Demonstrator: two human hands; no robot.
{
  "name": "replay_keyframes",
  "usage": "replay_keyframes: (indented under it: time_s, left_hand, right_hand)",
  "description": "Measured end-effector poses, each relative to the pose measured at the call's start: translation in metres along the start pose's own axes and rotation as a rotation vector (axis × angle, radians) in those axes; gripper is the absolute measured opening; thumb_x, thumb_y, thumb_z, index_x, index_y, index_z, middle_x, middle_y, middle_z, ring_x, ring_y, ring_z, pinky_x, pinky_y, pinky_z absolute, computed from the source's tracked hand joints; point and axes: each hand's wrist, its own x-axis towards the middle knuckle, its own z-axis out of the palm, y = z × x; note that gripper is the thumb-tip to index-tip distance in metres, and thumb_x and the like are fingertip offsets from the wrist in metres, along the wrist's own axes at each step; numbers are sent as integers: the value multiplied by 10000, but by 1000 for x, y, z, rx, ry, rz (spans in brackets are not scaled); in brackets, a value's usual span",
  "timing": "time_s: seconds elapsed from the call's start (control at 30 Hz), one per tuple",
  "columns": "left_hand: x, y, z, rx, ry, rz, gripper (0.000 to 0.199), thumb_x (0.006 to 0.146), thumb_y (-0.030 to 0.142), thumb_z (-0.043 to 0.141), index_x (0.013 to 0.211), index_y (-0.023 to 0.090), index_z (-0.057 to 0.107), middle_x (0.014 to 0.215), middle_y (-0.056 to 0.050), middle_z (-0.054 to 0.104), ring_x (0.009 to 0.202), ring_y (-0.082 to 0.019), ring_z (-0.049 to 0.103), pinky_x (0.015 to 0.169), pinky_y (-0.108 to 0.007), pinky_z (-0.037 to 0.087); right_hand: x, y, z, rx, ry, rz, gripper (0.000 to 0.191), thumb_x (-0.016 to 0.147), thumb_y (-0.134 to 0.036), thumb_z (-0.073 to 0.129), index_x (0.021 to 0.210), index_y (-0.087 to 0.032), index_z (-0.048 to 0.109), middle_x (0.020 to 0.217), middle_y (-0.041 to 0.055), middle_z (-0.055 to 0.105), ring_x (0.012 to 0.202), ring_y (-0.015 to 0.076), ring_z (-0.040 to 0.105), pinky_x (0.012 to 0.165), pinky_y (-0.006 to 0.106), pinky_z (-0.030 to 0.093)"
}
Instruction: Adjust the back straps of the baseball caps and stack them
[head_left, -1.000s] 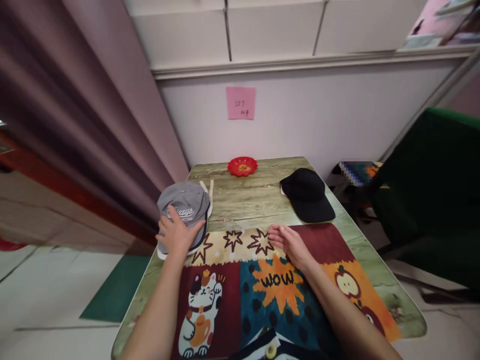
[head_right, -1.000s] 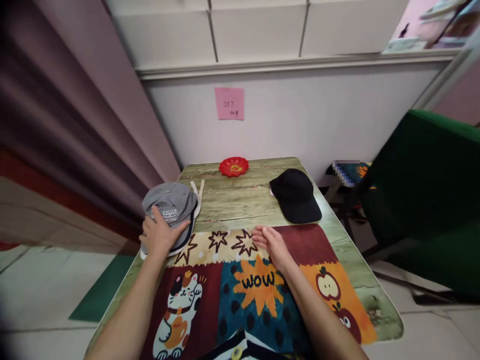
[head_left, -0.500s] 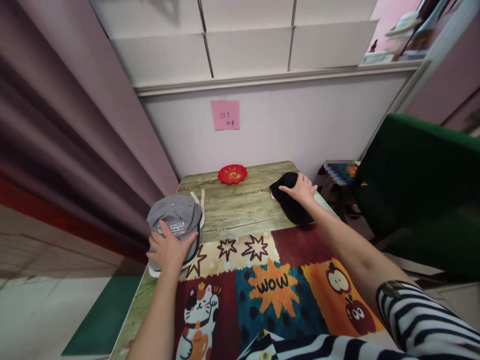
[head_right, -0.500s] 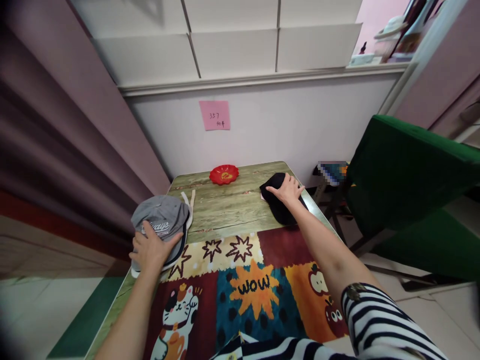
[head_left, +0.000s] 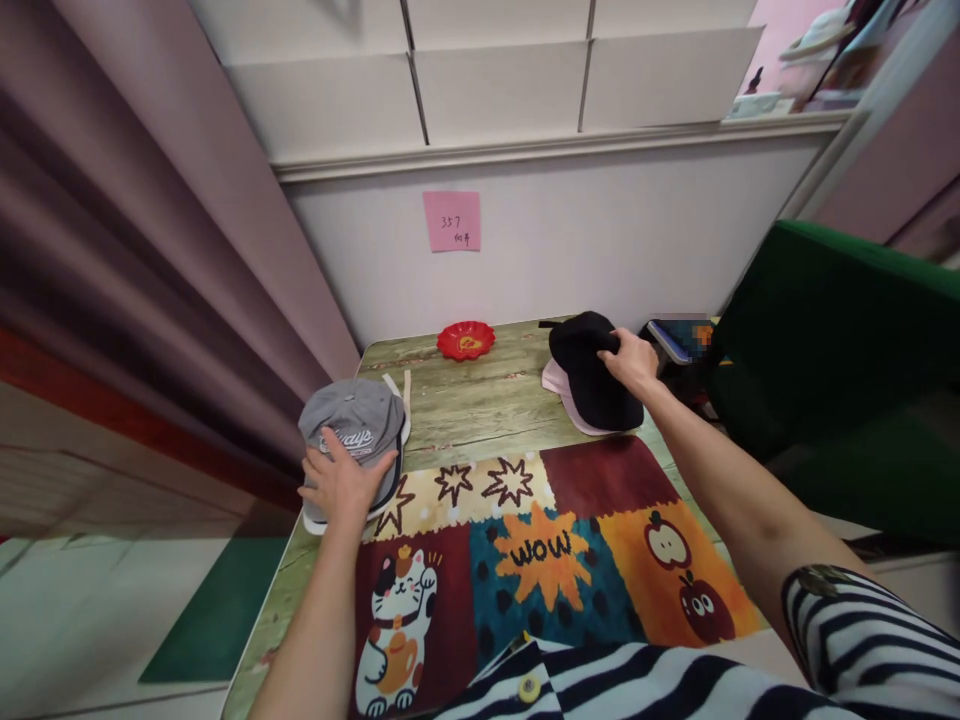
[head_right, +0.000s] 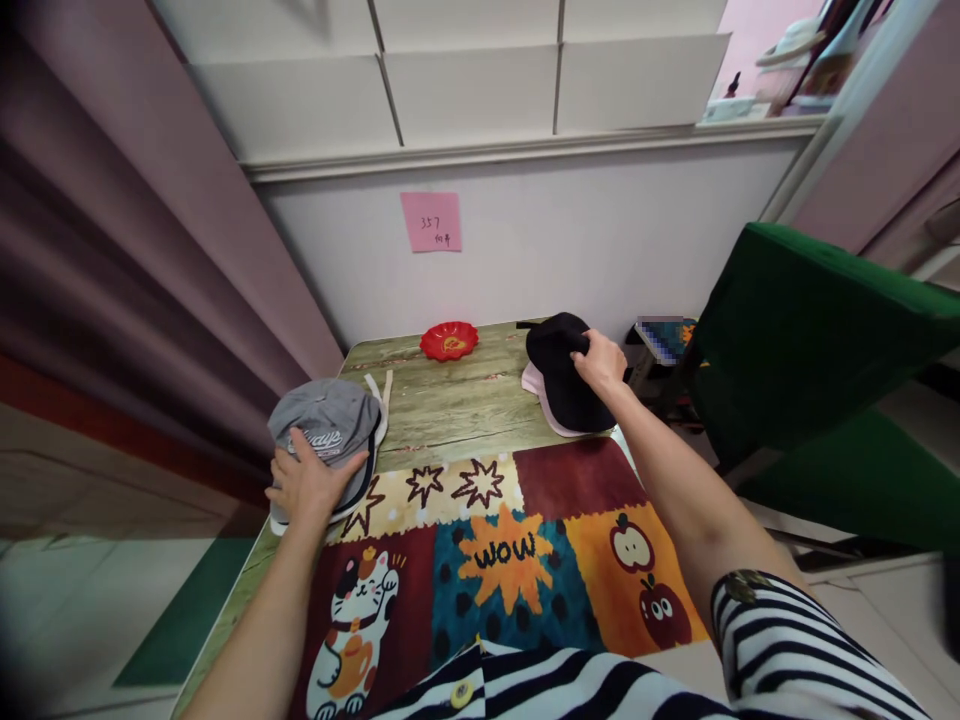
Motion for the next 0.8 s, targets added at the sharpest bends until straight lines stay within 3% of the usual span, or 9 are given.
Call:
replay_keyframes:
  time_s: [0.13, 0.23, 0.33, 0.4, 0.47, 0.57, 0.63, 0.7, 0.8]
  left_hand:
    - [-7, 16, -15, -44, 60, 25, 1157, 768, 671, 671, 1620, 120, 114, 1664, -324, -2, 1540, -494, 39, 1138, -754, 126]
    - [-22, 48, -27, -303, 50, 159, 1053, 743, 584, 743, 1577, 122, 295, 1685, -260, 92, 1553, -455, 60, 1199, -676, 102]
    - [-40, 96, -38, -909, -403, 256, 707, 795, 571, 708, 1348, 144, 597, 1428, -211, 578, 1363, -376, 505, 1162, -526, 350]
    - [-48, 128, -48, -1314, -805, 134, 611, 835, 623, 647, 1206, 138, 678, 1205, -190, 715, 1181, -354, 647, 1040, -519, 477]
    - [-49, 154, -61, -1635, -982, 72, 523, 772, 538, 761, 1118, 148, 713, 1117, -150, 753, 1092, -310, 690, 980, -465, 526]
    - [-43, 177, -78, -1868, -888, 117, 455, 661, 322, 887, 1070, 183, 745, 1083, -77, 774, 1049, -235, 699, 972, -354, 521]
    - [-41, 178, -79, -1851, -825, 165, 442, 640, 293, 905, 1046, 188, 766, 1022, -49, 784, 983, -204, 704, 936, -308, 517]
    - [-42, 171, -72, -1744, -817, 193, 412, 638, 317, 911, 1004, 174, 786, 948, -38, 786, 890, -182, 700, 866, -281, 518]
    - [-49, 151, -55, -1572, -850, 181, 378, 652, 356, 902, 957, 157, 801, 903, -37, 781, 804, -164, 682, 791, -265, 507]
  right_hand:
    - [-28, -6, -40, 171, 35, -156, 436, 765, -400, 759, 1167, -239, 717, 972, 84, 760, 890, 286, 680, 790, 377, 502]
    - [-62, -18, -54, 351, -47, -291, 409, 744, -407, 767, 1115, -238, 734, 863, 31, 747, 761, 223, 655, 710, 320, 495]
    - [-95, -35, -50, 519, -156, -453, 338, 764, -391, 744, 1054, -217, 732, 876, 23, 740, 796, 218, 661, 737, 321, 508]
    - [-113, -46, -41, 595, -180, -529, 302, 792, -386, 722, 1037, -208, 715, 911, 31, 739, 840, 231, 673, 775, 347, 522]
    - [-128, -54, -29, 627, -76, -566, 281, 824, -380, 703, 1046, -208, 694, 949, 50, 734, 878, 248, 681, 812, 380, 535]
    - [-150, -55, -5, 632, 257, -590, 310, 878, -370, 666, 1141, -206, 648, 1078, 111, 720, 1020, 289, 675, 914, 442, 532]
    - [-166, -45, 12, 614, 369, -640, 411, 887, -393, 666, 1240, -191, 602, 1196, 161, 693, 1139, 320, 646, 983, 481, 513]
    - [-182, -30, 25, 581, 306, -718, 505, 862, -452, 697, 1271, -176, 590, 1265, 187, 672, 1201, 349, 623, 1018, 511, 496]
    - [-197, -12, 27, 625, 152, -654, 340, 925, -472, 617, 1126, -203, 667, 1118, 133, 734, 1064, 314, 689, 925, 464, 540]
